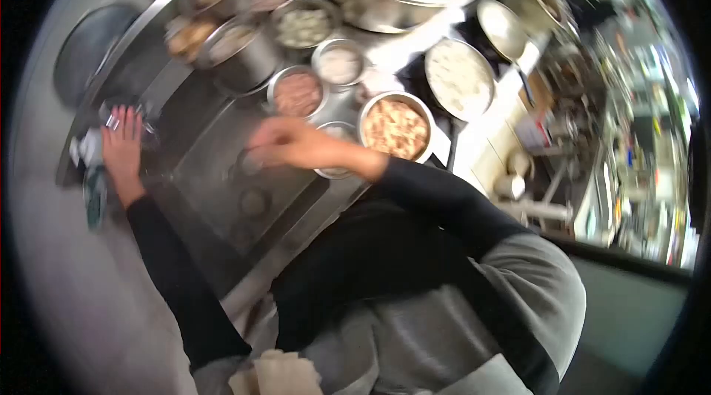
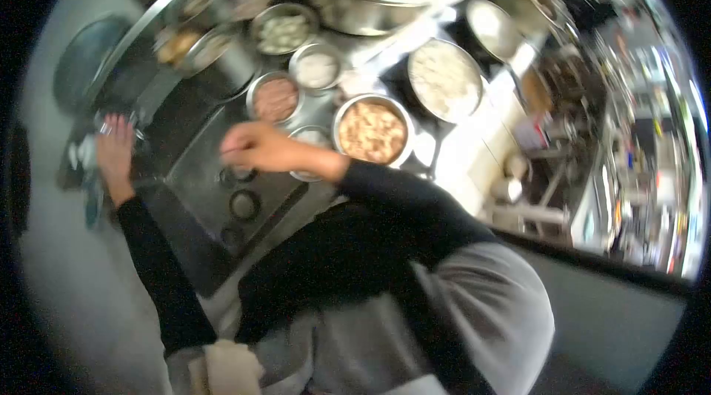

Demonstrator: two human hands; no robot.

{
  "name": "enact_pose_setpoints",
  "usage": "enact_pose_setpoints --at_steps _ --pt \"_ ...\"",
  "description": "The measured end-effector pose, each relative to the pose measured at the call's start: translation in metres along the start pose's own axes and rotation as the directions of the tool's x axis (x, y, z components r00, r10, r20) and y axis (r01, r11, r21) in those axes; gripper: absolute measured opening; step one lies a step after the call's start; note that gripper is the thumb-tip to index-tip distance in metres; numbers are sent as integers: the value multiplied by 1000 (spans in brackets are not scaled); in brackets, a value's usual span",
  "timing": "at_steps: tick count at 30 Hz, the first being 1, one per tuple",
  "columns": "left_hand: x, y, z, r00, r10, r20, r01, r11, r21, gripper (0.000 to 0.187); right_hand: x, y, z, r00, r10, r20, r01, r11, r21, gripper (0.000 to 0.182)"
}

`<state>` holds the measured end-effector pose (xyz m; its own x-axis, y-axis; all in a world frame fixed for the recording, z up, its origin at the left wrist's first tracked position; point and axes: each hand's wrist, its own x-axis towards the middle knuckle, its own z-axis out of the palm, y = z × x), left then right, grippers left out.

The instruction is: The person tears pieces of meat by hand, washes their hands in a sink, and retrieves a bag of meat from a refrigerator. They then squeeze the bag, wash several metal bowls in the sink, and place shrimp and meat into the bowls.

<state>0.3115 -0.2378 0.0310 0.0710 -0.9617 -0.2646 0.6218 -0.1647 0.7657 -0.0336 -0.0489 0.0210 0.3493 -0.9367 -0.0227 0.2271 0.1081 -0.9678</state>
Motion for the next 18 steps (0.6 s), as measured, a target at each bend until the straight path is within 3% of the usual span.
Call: enact_pose_setpoints --at_steps 1,2,3,5,6,7,8,9,10,11,12,13,14,15,17,18 --pt "38 -24 -43 997 -73 19 73 997 -4 53 32 12 16 981 174 86 -180 982 63 13" --pt "74 -48 -87 934 -260 245 281 958 -54 50 61 17 36 968 244 56 -250 955 157 11" --pt "57 -59 -62 967 -248 58 216 918 333 44 98 37 52 957 288 33 -289 935 208 13" --pt "41 -73 -80 993 -103 64 56 856 514 41 129 51 74 973 226 43 -229 968 98 15" --pt "39 -79 -89 994 -100 51 60 856 514 41 159 74 81 971 233 53 -237 966 99 15" --pt "37 -77 -98 989 -151 1 141 928 346 43 194 97 85 993 45 105 -53 996 70 16" --pt "28 -65 -105 982 -183 -52 190 968 163 45 215 95 92 971 -118 208 174 946 -274 18" --pt "4 -58 -85 989 -144 -14 145 977 157 51 238 95 99 912 -277 303 405 734 -546 20" --pt "-22 -54 -74 994 -76 73 71 995 66 50 254 93 109 967 -50 248 109 968 -227 22" --pt "-28 -53 -79 978 -163 128 186 962 -199 54 268 85 120 967 179 180 -208 966 153 23" --pt "-48 -54 -67 972 -125 199 200 883 -424 55 277 85 130 976 67 206 -78 996 49 23" --pt "-49 -57 -88 935 -114 336 268 847 -459 55 285 88 131 907 -214 364 354 854 -381 22" --pt "-74 -48 -50 988 -145 -48 111 898 -425 56 300 93 133 761 -404 507 648 457 -609 22" --pt "-77 -49 -49 990 -113 -88 72 923 -379 58 312 96 134 584 -535 610 774 142 -617 22" --pt "-74 -56 -65 987 -78 -138 28 942 -333 60 306 72 151 851 -149 503 524 232 -819 24" --pt "-72 -60 -70 981 -85 -173 30 953 -301 62 313 82 161 841 -154 518 540 235 -808 24"
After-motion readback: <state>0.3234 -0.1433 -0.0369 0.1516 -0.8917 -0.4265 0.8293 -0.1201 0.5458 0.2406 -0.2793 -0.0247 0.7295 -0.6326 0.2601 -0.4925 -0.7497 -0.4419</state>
